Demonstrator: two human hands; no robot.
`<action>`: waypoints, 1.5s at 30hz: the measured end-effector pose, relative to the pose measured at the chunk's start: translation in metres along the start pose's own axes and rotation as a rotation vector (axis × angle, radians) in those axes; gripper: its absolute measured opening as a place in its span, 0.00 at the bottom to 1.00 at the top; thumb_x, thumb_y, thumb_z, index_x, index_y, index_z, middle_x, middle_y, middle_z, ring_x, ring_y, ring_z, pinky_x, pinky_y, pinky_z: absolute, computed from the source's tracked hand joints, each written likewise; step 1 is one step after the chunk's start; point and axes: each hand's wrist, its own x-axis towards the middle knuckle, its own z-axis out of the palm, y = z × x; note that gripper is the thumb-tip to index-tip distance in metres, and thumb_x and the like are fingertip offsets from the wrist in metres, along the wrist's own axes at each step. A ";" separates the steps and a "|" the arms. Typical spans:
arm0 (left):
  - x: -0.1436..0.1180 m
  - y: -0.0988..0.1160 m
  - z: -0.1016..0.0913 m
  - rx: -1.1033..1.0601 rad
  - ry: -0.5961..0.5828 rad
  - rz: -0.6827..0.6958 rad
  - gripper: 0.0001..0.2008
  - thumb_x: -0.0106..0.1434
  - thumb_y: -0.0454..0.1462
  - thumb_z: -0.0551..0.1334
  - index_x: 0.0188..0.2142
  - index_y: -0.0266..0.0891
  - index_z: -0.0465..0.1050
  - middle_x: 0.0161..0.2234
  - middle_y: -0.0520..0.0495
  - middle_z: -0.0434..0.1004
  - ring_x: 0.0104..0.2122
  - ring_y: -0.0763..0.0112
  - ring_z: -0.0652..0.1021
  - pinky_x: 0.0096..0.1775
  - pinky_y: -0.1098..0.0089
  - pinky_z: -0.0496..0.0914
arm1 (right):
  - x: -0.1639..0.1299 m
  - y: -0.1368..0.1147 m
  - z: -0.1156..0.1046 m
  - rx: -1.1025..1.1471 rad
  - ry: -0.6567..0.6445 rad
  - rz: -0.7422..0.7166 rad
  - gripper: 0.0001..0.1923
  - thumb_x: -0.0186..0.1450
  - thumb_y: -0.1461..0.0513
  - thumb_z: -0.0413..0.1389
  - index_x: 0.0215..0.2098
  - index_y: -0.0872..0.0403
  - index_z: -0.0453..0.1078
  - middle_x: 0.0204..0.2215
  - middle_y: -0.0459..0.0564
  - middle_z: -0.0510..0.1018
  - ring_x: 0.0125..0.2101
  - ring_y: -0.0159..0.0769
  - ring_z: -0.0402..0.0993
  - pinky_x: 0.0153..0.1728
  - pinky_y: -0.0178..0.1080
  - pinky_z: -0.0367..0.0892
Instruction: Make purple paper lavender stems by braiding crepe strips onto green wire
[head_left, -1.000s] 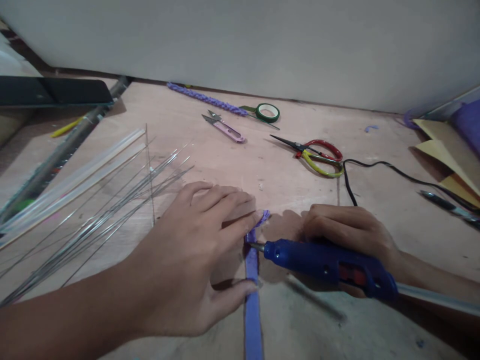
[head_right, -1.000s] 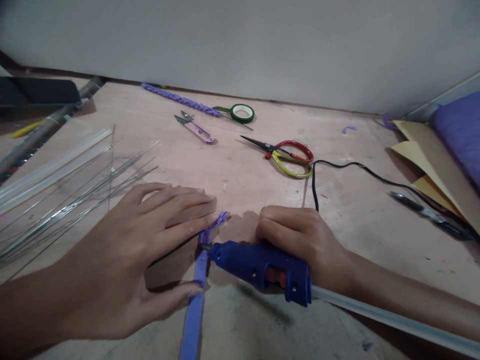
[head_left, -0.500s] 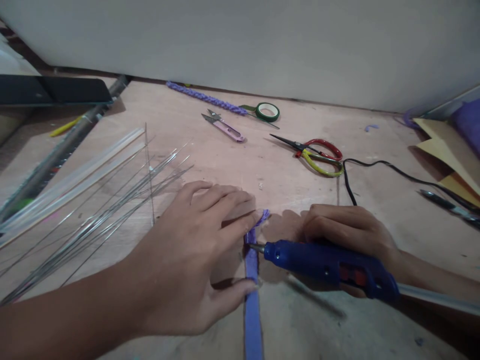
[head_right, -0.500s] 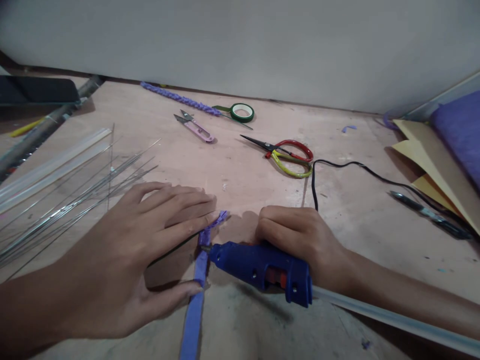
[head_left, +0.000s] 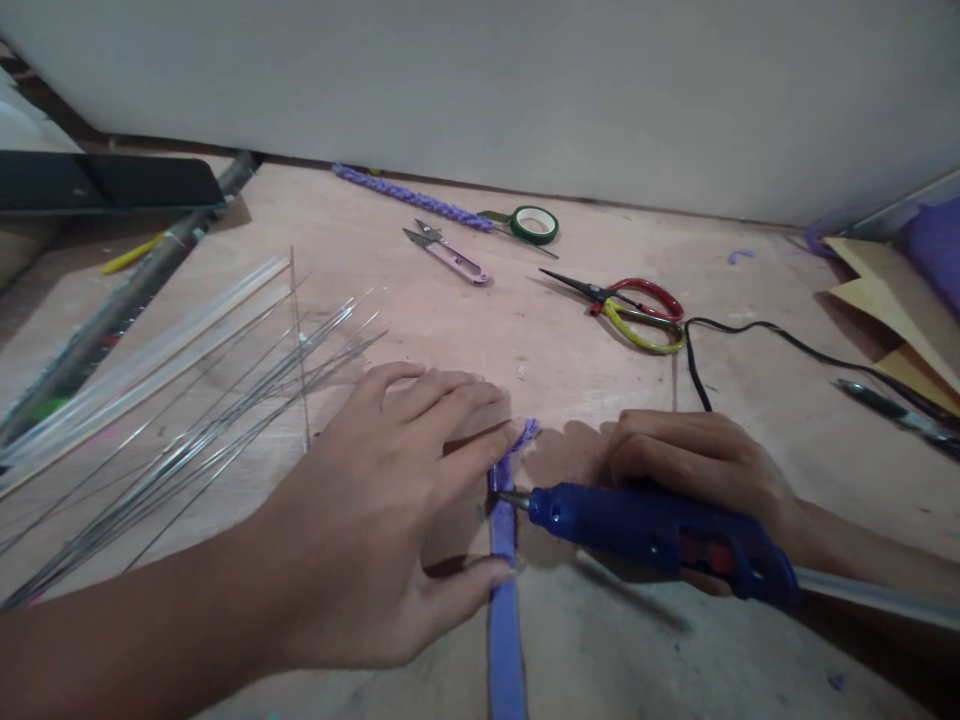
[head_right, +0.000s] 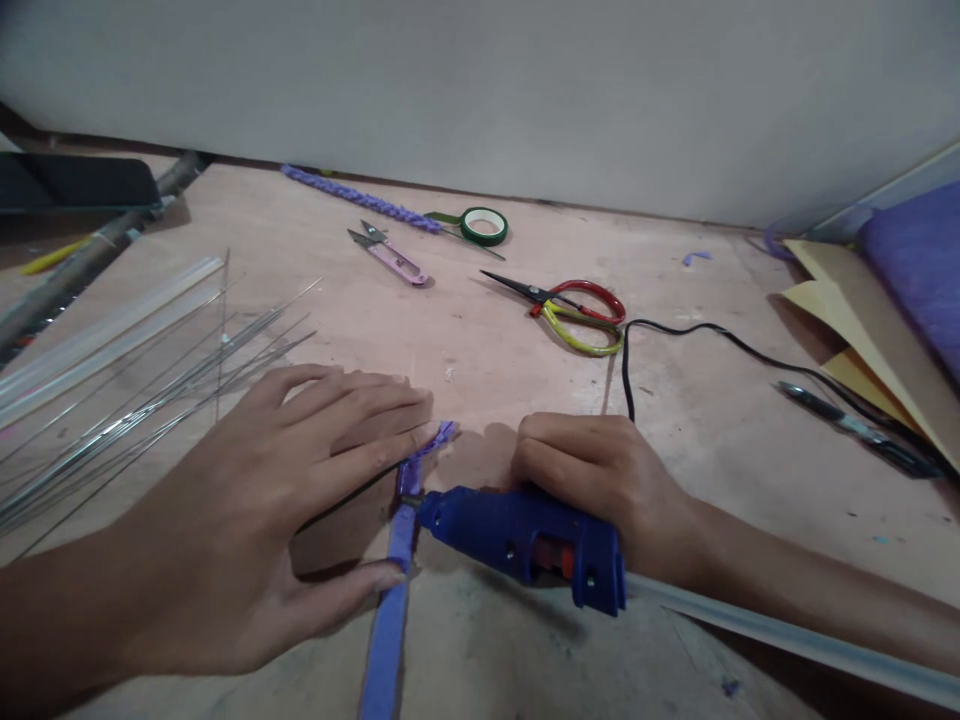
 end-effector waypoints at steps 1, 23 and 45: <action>0.000 0.000 0.000 0.002 -0.009 0.008 0.30 0.65 0.51 0.70 0.62 0.39 0.74 0.62 0.40 0.79 0.62 0.47 0.76 0.61 0.47 0.61 | 0.000 0.000 0.000 0.002 -0.006 0.003 0.10 0.81 0.55 0.52 0.44 0.49 0.68 0.32 0.49 0.75 0.30 0.37 0.72 0.29 0.41 0.64; 0.000 0.001 -0.002 -0.007 -0.008 -0.017 0.28 0.66 0.50 0.69 0.61 0.40 0.74 0.62 0.37 0.80 0.62 0.42 0.77 0.61 0.43 0.62 | 0.000 0.002 0.002 -0.011 0.022 -0.054 0.13 0.82 0.55 0.51 0.42 0.53 0.70 0.31 0.48 0.74 0.30 0.34 0.70 0.29 0.38 0.61; 0.001 0.003 -0.001 0.002 -0.022 -0.026 0.29 0.64 0.50 0.69 0.60 0.41 0.75 0.63 0.37 0.80 0.62 0.41 0.76 0.61 0.40 0.62 | 0.000 -0.001 0.000 -0.063 -0.004 -0.047 0.07 0.79 0.61 0.53 0.41 0.51 0.68 0.30 0.45 0.70 0.27 0.33 0.66 0.27 0.39 0.55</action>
